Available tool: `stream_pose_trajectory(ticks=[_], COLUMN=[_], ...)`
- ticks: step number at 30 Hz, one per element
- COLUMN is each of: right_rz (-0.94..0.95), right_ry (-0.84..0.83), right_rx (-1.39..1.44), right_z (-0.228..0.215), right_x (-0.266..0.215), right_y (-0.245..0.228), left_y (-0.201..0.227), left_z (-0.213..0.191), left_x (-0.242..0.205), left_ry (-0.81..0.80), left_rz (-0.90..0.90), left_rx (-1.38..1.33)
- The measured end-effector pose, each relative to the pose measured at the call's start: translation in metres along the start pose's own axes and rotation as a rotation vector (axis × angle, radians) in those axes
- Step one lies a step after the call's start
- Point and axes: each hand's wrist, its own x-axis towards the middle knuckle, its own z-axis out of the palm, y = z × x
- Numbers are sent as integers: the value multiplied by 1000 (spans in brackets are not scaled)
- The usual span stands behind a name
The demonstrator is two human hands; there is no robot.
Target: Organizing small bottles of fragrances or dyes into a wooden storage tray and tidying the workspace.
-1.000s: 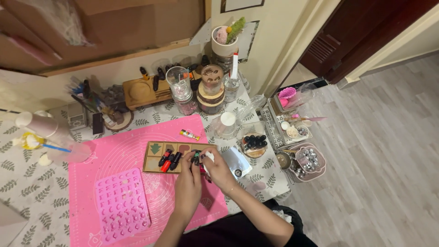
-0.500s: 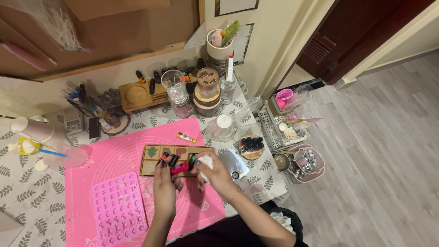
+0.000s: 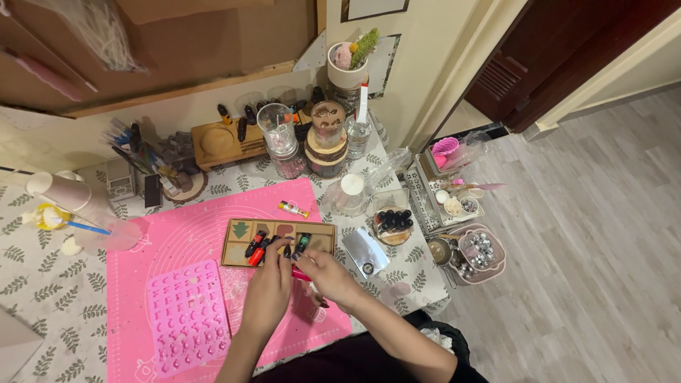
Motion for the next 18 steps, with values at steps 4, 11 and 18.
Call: stream_pose_trajectory(ticks=[4, 11, 18], right_rz=[-146, -216, 296], right_ry=[137, 350, 10], right_rx=[-154, -498, 603], right_z=[4, -4, -4], right_x=[4, 3, 3], right_y=[-3, -13, -17], left_y=[6, 8, 0], left_z=[4, 8, 4], left_x=[-6, -20, -19], left_ry=[45, 202, 182], left_rz=[-84, -8, -49], left_rx=[-95, 10, -163])
